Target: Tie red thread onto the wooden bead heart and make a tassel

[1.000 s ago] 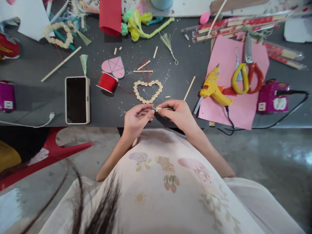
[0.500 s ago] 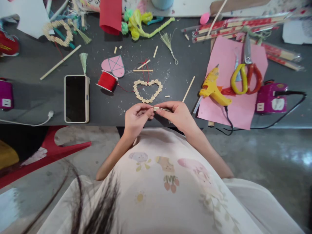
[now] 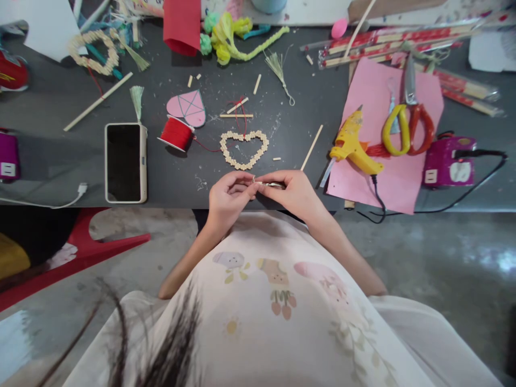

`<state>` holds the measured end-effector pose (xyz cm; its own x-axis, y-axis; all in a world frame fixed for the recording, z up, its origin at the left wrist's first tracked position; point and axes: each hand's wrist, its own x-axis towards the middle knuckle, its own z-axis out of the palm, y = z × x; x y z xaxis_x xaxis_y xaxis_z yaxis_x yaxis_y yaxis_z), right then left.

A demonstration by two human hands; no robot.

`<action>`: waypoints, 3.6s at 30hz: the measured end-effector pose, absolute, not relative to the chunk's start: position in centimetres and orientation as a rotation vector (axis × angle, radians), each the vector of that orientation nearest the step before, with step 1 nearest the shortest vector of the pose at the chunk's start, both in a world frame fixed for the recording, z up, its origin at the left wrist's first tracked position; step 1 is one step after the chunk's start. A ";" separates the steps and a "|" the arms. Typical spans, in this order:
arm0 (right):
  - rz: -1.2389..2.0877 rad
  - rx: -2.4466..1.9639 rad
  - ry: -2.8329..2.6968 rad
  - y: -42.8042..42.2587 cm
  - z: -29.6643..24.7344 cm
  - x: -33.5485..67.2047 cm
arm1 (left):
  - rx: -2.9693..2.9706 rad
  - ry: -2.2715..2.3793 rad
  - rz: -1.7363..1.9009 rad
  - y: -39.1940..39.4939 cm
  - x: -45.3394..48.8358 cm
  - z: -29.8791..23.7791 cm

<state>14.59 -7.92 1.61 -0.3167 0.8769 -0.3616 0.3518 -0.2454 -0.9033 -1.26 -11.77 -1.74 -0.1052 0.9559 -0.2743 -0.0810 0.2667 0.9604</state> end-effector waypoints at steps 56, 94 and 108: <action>1.640 -1.491 -1.708 -7.5 2.2 16.0 | 1.945 1.275 0.769 -9.7 -4.3 0.4; 1.897 -1.435 -1.598 -7.8 1.1 15.9 | 2.206 1.138 0.895 -10.3 -5.1 -1.0; 1.957 -1.398 -1.365 -7.8 1.0 15.9 | 2.232 1.212 1.125 -10.2 -4.5 -1.3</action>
